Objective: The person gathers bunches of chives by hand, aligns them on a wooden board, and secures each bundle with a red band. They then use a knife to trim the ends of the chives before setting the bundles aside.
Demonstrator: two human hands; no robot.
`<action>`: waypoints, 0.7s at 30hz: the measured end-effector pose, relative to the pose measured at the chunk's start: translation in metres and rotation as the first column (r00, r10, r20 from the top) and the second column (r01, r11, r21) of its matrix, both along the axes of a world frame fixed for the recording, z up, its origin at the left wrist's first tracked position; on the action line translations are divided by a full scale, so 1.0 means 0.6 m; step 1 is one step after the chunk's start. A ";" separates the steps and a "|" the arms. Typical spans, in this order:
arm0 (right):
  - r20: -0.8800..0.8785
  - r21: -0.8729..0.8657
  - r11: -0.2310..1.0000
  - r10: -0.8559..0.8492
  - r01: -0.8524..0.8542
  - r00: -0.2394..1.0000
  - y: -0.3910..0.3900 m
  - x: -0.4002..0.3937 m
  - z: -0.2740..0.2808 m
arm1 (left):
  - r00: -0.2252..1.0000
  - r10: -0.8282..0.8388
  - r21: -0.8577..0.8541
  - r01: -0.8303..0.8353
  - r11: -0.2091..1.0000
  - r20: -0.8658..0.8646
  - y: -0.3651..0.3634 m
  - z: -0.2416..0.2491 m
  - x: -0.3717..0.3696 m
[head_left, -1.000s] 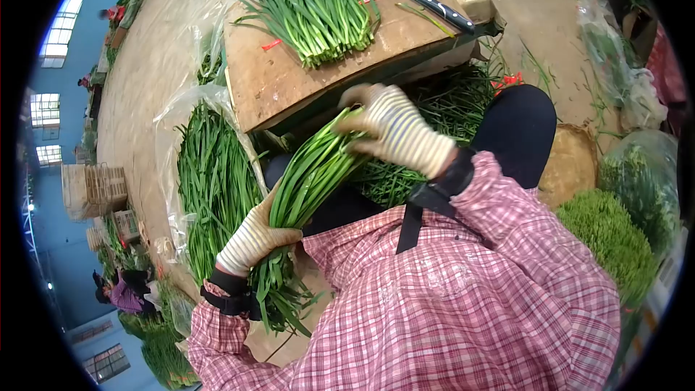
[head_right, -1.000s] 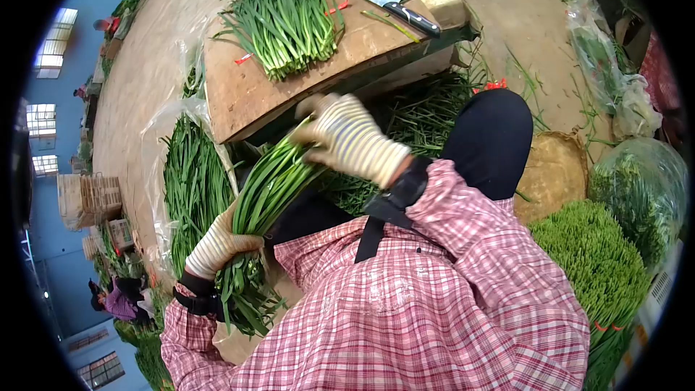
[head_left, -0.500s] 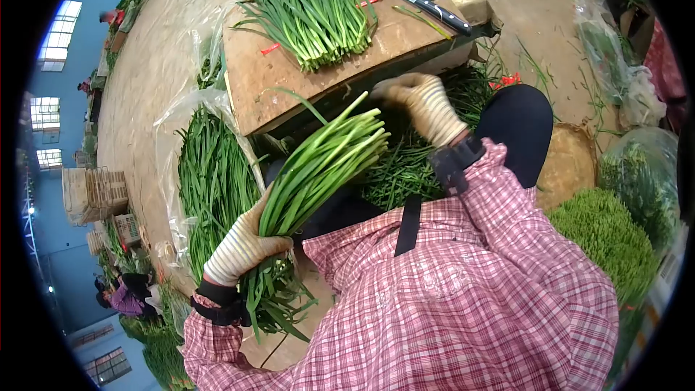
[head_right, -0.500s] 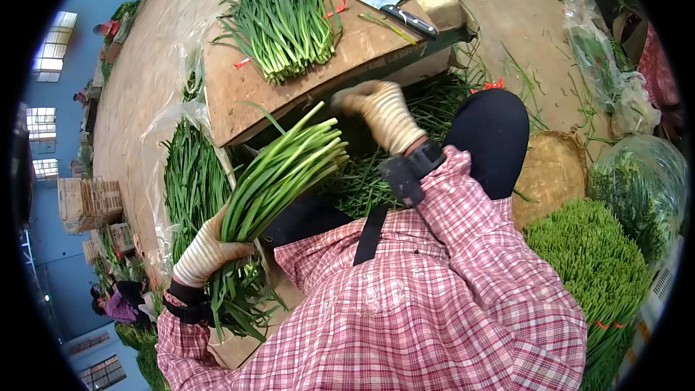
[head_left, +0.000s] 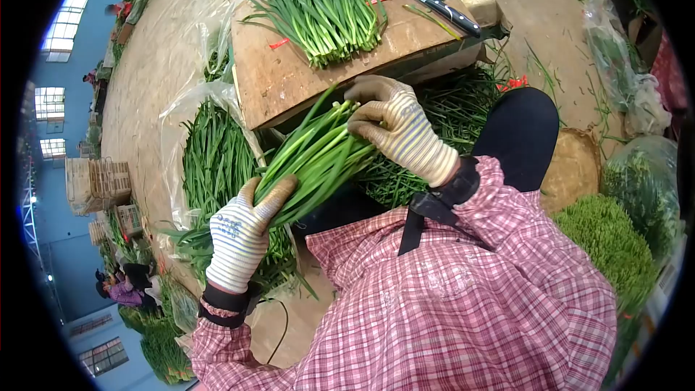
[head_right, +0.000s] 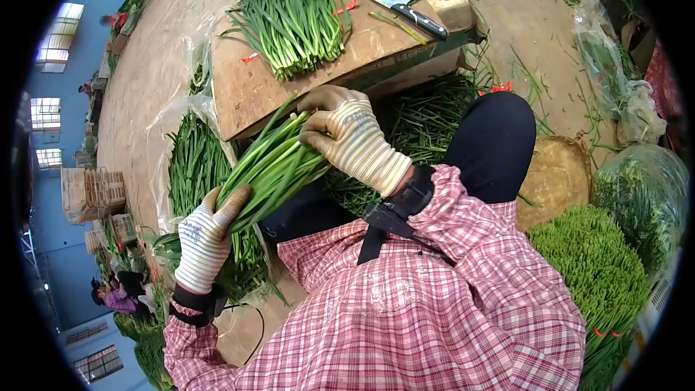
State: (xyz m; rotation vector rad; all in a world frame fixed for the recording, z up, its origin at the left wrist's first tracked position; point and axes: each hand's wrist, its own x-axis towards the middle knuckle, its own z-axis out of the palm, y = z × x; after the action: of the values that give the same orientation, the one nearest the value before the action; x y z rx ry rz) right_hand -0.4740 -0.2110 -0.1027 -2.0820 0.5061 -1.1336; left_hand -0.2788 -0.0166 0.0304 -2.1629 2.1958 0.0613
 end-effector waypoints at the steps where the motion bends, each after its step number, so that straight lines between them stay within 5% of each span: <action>1: -0.001 -0.002 1.000 0.003 -0.003 1.000 -0.003 0.001 -0.012 | 0.999 -0.030 -0.001 0.030 1.000 0.036 0.001 -0.003 0.002; 3: 0.038 0.206 0.978 -0.053 0.044 0.998 -0.010 -0.009 -0.029 | 0.999 -0.024 -0.012 0.024 1.000 0.029 0.010 -0.012 0.008; 4: -0.074 0.090 0.991 -0.092 0.099 0.993 -0.021 -0.016 -0.031 | 0.998 -0.040 -0.019 0.041 0.999 0.043 0.013 -0.016 0.012; 7: -0.061 0.351 0.930 0.140 -0.110 0.988 -0.038 -0.014 -0.027 | 0.993 -0.097 -0.038 0.099 0.994 0.068 0.013 -0.026 0.015; 9: -0.147 0.317 0.915 0.305 -0.248 0.941 -0.045 -0.003 -0.022 | 0.986 -0.142 -0.049 0.146 0.988 0.084 0.007 -0.027 0.013; 11: -0.004 0.706 0.634 0.447 -0.314 0.894 -0.041 0.007 -0.021 | 0.974 -0.193 -0.024 0.197 0.980 0.121 0.000 -0.027 0.008; 13: 0.197 0.635 0.666 0.351 -0.391 0.916 -0.046 -0.002 -0.036 | 0.976 -0.190 -0.017 0.193 0.981 0.111 0.001 -0.030 0.011; 14: 0.113 0.390 0.888 0.219 -0.246 0.969 -0.063 -0.005 -0.054 | 0.975 -0.184 -0.014 0.187 0.982 0.122 0.004 -0.032 0.015; 15: -0.115 0.244 0.968 0.089 -0.058 0.989 -0.091 -0.027 -0.062 | 0.975 -0.180 -0.008 0.182 0.983 0.134 0.009 -0.034 0.019; 16: -0.530 0.050 0.977 -0.151 0.208 0.834 -0.117 -0.051 -0.048 | 0.975 -0.177 -0.005 0.179 0.984 0.133 0.015 -0.035 0.024; 17: -0.791 -0.328 0.891 -0.441 0.315 0.424 -0.148 -0.065 -0.055 | 0.976 -0.160 -0.021 0.165 0.986 0.146 0.023 -0.036 0.027; 18: -0.827 -0.488 0.829 -0.540 0.273 0.159 -0.168 -0.083 -0.048 | 0.976 -0.147 -0.035 0.154 0.987 0.158 0.029 -0.035 0.031; 19: -0.825 -0.490 0.828 -0.541 0.273 0.161 -0.166 -0.080 -0.053 | 0.976 -0.145 -0.037 0.153 0.988 0.160 0.030 -0.034 0.035; 21: -0.718 -0.204 0.953 -0.301 0.224 0.628 -0.125 -0.058 -0.045 | 0.978 -0.149 -0.030 0.155 0.988 0.146 0.030 -0.037 0.034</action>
State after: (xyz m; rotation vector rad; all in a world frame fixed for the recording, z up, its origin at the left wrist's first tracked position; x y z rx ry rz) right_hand -0.5088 -0.2858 -0.1300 -2.5803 1.2026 -0.3717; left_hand -0.2584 0.0012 0.0085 -1.9437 2.2895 -0.1429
